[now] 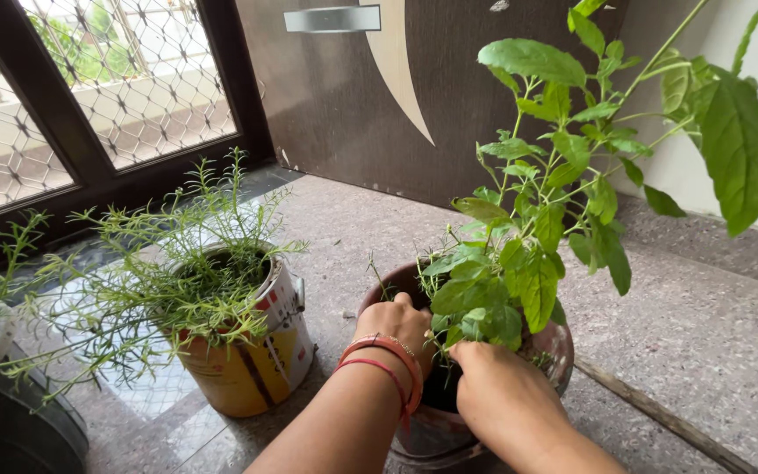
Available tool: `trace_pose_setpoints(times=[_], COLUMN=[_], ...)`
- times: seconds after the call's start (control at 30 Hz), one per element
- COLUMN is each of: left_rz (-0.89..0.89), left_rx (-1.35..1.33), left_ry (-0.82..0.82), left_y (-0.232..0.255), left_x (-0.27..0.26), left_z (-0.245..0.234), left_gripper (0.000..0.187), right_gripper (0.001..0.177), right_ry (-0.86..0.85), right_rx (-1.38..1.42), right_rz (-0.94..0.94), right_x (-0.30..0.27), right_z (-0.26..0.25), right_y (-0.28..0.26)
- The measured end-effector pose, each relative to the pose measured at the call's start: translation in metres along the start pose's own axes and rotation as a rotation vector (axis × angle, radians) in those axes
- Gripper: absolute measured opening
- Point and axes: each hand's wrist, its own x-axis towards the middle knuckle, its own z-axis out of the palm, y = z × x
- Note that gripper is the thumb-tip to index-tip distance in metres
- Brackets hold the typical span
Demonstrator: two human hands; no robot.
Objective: The person clears dry leaves from a potted plant and uses a wooden stake to loosen the soil in the pot.
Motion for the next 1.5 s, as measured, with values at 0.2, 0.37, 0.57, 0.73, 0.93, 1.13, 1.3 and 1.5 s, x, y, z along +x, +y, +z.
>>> trace_pose_setpoints(times=[0.2, 0.37, 0.57, 0.73, 0.93, 1.13, 1.3, 1.5], left_rz=[-0.015, 0.001, -0.059, -0.096, 0.029, 0.093, 0.108, 0.101], left_rx=[-0.056, -0.110, -0.184, -0.399, -0.277, -0.338, -0.293, -0.328], left_ry=[0.026, 0.097, 0.002, 0.288, 0.033, 0.094, 0.035, -0.054], left_y=[0.003, -0.001, 0.001, -0.004, -0.002, 0.001, 0.001, 0.002], left_x=[-0.003, -0.013, -0.013, -0.026, -0.017, -0.018, -0.018, -0.006], left_z=[-0.013, -0.021, -0.027, -0.030, -0.030, -0.029, -0.028, -0.030], left_gripper=[0.033, 0.025, 0.023, 0.015, 0.017, 0.024, 0.030, 0.027], right_gripper=[0.036, 0.053, 0.049, 0.035, 0.034, 0.027, 0.030, 0.028], right_ry=[-0.019, -0.147, -0.266, -0.308, -0.168, -0.129, -0.156, -0.097], right_rx=[0.032, 0.032, 0.258, 0.148, 0.205, 0.241, 0.202, 0.220], right_rz=[-0.010, -0.141, -0.057, 0.091, 0.021, 0.114, 0.123, 0.121], right_x=[0.006, 0.018, 0.029, 0.032, 0.029, 0.018, 0.018, 0.024], right_z=[0.002, -0.013, -0.045, -0.093, -0.105, -0.111, -0.109, -0.096], right_y=[0.009, 0.044, 0.071, 0.090, 0.102, 0.077, 0.076, 0.072])
